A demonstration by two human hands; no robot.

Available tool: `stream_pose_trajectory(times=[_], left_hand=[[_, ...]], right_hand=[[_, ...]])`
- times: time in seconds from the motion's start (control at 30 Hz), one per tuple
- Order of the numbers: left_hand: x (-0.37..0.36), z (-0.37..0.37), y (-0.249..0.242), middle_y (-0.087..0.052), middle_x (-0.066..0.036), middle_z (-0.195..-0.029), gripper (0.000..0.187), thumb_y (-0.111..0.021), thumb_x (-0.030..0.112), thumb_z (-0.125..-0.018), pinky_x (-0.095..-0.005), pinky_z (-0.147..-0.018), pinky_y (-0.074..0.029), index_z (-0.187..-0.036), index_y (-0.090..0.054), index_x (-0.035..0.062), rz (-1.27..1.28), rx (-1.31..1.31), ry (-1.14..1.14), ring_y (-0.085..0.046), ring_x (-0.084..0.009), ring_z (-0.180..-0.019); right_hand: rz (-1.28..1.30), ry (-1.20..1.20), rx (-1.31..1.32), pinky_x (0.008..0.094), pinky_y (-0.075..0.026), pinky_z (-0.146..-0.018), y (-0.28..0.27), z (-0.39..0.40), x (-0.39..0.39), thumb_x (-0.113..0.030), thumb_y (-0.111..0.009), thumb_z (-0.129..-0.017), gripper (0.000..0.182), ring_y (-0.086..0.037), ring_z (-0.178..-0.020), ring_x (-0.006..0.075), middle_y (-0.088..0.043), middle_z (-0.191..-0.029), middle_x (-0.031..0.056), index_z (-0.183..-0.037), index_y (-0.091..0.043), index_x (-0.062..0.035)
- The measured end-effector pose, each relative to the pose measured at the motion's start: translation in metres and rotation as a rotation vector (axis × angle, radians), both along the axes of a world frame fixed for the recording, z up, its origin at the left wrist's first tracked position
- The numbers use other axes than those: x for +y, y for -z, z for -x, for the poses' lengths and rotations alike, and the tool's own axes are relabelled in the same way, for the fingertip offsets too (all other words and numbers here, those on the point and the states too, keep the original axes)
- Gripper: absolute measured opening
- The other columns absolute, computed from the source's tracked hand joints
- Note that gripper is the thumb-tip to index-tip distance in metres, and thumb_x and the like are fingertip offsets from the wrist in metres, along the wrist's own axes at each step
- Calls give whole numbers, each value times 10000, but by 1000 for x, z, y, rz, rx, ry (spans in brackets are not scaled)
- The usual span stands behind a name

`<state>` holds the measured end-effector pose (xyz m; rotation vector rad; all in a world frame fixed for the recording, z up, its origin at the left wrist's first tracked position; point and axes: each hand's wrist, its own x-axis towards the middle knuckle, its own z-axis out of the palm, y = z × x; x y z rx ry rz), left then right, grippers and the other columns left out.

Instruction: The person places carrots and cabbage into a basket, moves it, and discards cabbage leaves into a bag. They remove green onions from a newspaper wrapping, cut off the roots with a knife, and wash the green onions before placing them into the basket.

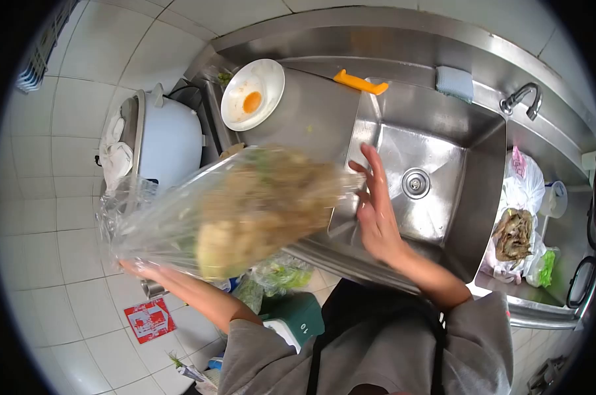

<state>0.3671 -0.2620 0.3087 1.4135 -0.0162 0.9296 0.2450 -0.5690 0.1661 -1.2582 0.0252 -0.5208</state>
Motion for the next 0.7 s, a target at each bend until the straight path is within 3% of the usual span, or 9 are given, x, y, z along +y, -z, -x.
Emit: stream_pose_trajectory(times=[0.03,0.1,0.17,0.4,0.53,0.63,0.7], left_hand=[[-1,0,-5,-514,-105,-993,387,-422,256,-831,-336,-737,-449,-1115,-441,-7,-3,20,18,-514,-208,-841],[-2,2,-13,-512,-106,-998,390,-423,258,-830,-337,-742,-446,-1116,-441,-6,-15,60,49,-511,-209,-848],[1,-3,-18,-510,-108,-1004,393,-424,260,-828,-337,-747,-443,-1116,-441,-6,-15,112,86,-509,-209,-856],[26,-38,-22,-504,-112,-1022,402,-427,266,-822,-340,-765,-432,-1120,-440,-5,-6,214,187,-500,-212,-881],[41,-50,-25,-497,-114,-1040,409,-432,268,-818,-338,-777,-424,-1123,-438,-4,-38,247,193,-491,-212,-902],[49,-50,-25,-484,-117,-1071,415,-440,268,-812,-330,-792,-414,-1128,-434,-2,-113,264,132,-478,-210,-930],[49,-55,-29,-475,-118,-1091,420,-446,267,-809,-325,-801,-407,-1131,-432,0,-151,246,96,-469,-208,-949]], right_hand=[[10,-8,59,387,-331,-919,14,-9,3,-342,-499,-832,653,-317,-1176,360,-206,-1344,188,-1322,-177,-55],[502,23,180,386,-312,-944,51,-39,20,-293,-438,-865,461,-307,-1170,370,-311,-1279,203,-1233,-344,-33],[748,-54,143,428,-302,-951,90,-77,60,-123,-482,-809,412,-314,-1154,391,-341,-1240,223,-1200,-386,-34],[1008,-341,188,381,-306,-950,130,-196,215,-157,-511,-776,416,-324,-1155,353,-377,-1221,189,-1170,-428,-54],[975,-476,59,358,-315,-941,143,-221,204,-209,-517,-783,418,-340,-1148,328,-404,-1199,173,-1164,-436,-56],[722,-558,-29,340,-322,-935,136,-250,119,-247,-521,-787,424,-352,-1142,310,-423,-1182,162,-1158,-443,-58],[604,-409,60,329,-327,-931,130,-259,50,-273,-524,-791,429,-360,-1138,297,-437,-1171,154,-1155,-447,-59]])
